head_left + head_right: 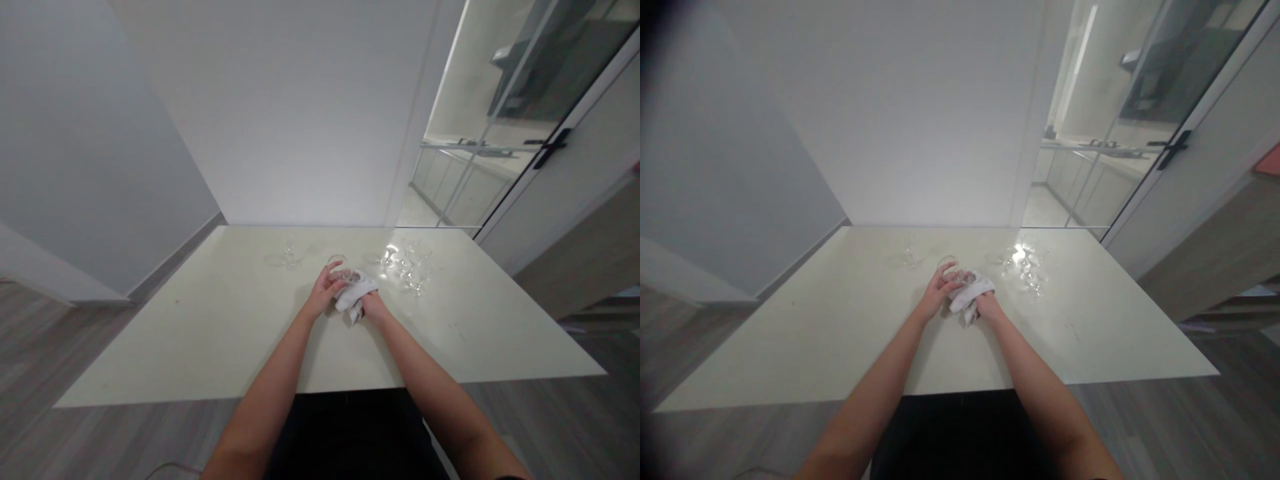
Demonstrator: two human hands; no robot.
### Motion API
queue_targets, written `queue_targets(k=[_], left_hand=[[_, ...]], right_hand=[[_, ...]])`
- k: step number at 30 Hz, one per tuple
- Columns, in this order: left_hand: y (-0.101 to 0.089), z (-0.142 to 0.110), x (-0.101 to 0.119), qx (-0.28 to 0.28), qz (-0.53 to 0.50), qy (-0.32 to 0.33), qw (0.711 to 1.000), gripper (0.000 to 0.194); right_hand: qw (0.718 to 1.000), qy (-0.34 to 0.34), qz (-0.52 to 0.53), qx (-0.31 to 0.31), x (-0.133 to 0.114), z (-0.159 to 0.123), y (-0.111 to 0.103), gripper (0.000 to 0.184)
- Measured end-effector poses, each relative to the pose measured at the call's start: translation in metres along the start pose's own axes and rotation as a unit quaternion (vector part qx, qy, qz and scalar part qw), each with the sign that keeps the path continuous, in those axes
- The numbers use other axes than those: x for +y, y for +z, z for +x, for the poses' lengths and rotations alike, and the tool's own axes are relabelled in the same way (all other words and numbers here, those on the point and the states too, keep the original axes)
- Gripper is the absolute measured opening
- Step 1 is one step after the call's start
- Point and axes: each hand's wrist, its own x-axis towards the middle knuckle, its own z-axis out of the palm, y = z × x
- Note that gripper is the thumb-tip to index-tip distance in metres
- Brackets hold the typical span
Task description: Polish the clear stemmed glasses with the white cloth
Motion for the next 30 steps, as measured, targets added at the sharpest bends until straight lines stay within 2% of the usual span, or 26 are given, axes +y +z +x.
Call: queue_targets(k=[3, 6, 9, 11, 12, 14, 16, 19, 21, 24, 26, 30], left_hand=[[0.004, 0.000, -0.005, -0.004, 0.022, 0.023, 0.999, 0.073], [0.006, 0.002, -0.009, 0.020, 0.043, 0.062, 0.997, 0.073], [0.003, 0.005, -0.009, 0.120, 0.119, 0.126, 0.977, 0.070], [-0.003, 0.004, -0.006, 0.192, 0.204, 0.165, 0.946, 0.069], [-0.007, 0.002, -0.003, 0.208, 0.257, 0.178, 0.927, 0.069], [-0.012, -0.002, 0.002, 0.182, 0.376, 0.186, 0.890, 0.069], [-0.013, -0.007, 0.007, 0.105, 0.484, 0.187, 0.849, 0.069], [-0.009, -0.011, 0.011, -0.010, 0.568, 0.190, 0.801, 0.068], [-0.006, -0.010, 0.011, -0.045, 0.584, 0.191, 0.787, 0.065], [-0.004, -0.008, 0.010, -0.062, 0.583, 0.194, 0.787, 0.061], [-0.005, -0.008, 0.009, -0.063, 0.588, 0.197, 0.782, 0.062], [-0.007, -0.009, 0.008, -0.062, 0.607, 0.206, 0.766, 0.063]], right_hand=[[1.000, -0.016, -0.009, -0.002, -0.002, 0.000, 0.001, 0.030], [0.999, -0.025, -0.024, -0.021, -0.007, -0.004, 0.004, 0.033], [0.998, -0.014, -0.045, -0.051, -0.015, -0.007, 0.004, 0.032], [0.998, 0.009, -0.029, -0.057, -0.020, -0.009, 0.003, 0.032], [0.998, 0.019, -0.004, -0.059, -0.022, -0.010, 0.002, 0.035], [0.994, 0.034, 0.066, -0.077, -0.024, -0.011, 0.003, 0.042], [0.989, 0.043, 0.110, -0.093, -0.024, -0.011, 0.004, 0.043], [0.993, 0.039, 0.079, -0.075, -0.019, -0.009, 0.002, 0.038], [0.998, 0.023, 0.029, -0.043, -0.015, -0.006, -0.002, 0.035], [0.999, 0.001, -0.049, -0.016, -0.015, -0.001, -0.010, 0.028], [0.996, -0.010, -0.086, -0.027, -0.019, 0.001, -0.012, 0.025], [0.989, -0.038, -0.117, -0.087, -0.030, 0.001, -0.009, 0.022]])
